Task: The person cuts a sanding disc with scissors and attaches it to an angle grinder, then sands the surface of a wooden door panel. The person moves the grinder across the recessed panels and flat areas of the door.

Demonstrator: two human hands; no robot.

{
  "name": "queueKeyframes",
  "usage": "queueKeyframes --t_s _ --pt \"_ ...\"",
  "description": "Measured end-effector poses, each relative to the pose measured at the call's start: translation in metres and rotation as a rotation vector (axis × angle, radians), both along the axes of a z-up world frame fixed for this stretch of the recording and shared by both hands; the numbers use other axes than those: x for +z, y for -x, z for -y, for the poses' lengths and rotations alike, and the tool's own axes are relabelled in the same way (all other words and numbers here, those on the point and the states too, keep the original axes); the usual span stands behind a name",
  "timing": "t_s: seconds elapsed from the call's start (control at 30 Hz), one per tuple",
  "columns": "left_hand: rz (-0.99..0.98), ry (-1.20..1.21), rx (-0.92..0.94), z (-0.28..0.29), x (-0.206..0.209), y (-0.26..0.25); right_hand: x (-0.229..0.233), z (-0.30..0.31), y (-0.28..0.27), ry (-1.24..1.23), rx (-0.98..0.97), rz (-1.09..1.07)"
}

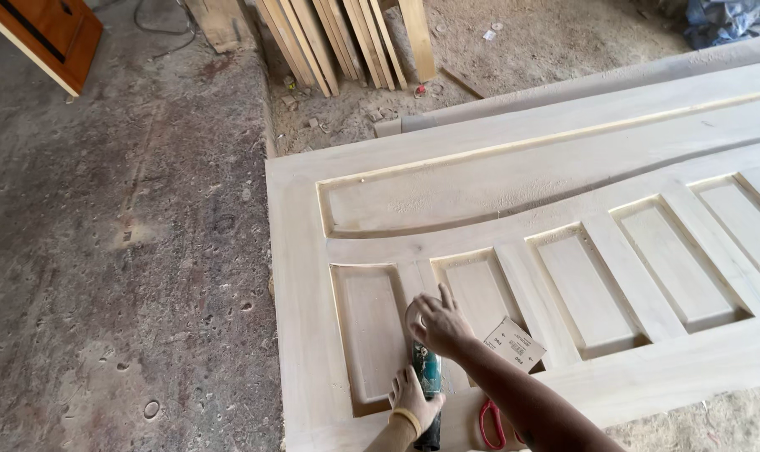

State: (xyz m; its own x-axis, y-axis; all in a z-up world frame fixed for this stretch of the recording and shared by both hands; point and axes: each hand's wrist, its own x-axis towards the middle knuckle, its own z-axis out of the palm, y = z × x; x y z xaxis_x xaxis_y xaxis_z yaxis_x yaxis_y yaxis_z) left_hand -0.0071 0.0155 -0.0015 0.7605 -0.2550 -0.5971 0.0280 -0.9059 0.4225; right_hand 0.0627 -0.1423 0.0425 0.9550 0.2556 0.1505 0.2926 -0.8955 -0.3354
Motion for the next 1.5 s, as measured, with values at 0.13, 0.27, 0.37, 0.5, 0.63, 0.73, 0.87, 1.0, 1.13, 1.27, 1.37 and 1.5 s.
queueKeyframes --t_s 0.13,0.27,0.37,0.5,0.63,0.73,0.87,1.0,1.13,1.27,1.37,1.5 --pt "0.079 0.040 -0.069 -0.015 -0.005 0.023 0.001 0.002 0.014 0.013 0.301 -0.434" --pt "0.046 0.002 -0.107 -0.022 -0.008 0.027 0.012 0.002 0.007 0.010 -0.098 -0.188" --pt "0.110 0.031 -0.104 -0.021 -0.014 0.021 0.027 0.007 -0.001 0.132 -0.241 -0.380" --pt "0.070 0.038 -0.111 -0.034 -0.026 0.023 0.032 0.011 -0.001 -0.045 -0.231 -0.410" --pt "0.049 0.090 -0.023 -0.042 -0.019 0.010 0.032 0.025 -0.002 -0.280 -0.221 -0.330" --pt "0.019 0.089 -0.028 -0.043 -0.002 0.000 0.031 0.033 -0.011 -0.388 -0.236 -0.315" --pt "0.046 0.089 -0.009 -0.037 0.014 -0.025 0.020 0.033 0.002 -0.385 -0.276 -0.375" --pt "0.102 0.085 -0.022 -0.026 0.033 -0.047 0.027 0.034 -0.005 -0.407 -0.285 -0.305" --pt "0.158 0.185 -0.006 -0.018 0.031 -0.050 0.007 0.039 0.006 -0.581 -0.384 -0.404" --pt "0.456 0.421 0.034 -0.012 0.021 -0.063 -0.013 0.061 0.007 -0.839 -0.455 -0.241" --pt "0.580 0.710 0.077 -0.006 0.014 -0.066 -0.013 0.066 0.026 -1.400 -0.283 -0.104" --pt "0.135 0.995 0.226 0.018 0.007 -0.068 0.005 0.056 0.068 -2.050 -0.131 -0.505"
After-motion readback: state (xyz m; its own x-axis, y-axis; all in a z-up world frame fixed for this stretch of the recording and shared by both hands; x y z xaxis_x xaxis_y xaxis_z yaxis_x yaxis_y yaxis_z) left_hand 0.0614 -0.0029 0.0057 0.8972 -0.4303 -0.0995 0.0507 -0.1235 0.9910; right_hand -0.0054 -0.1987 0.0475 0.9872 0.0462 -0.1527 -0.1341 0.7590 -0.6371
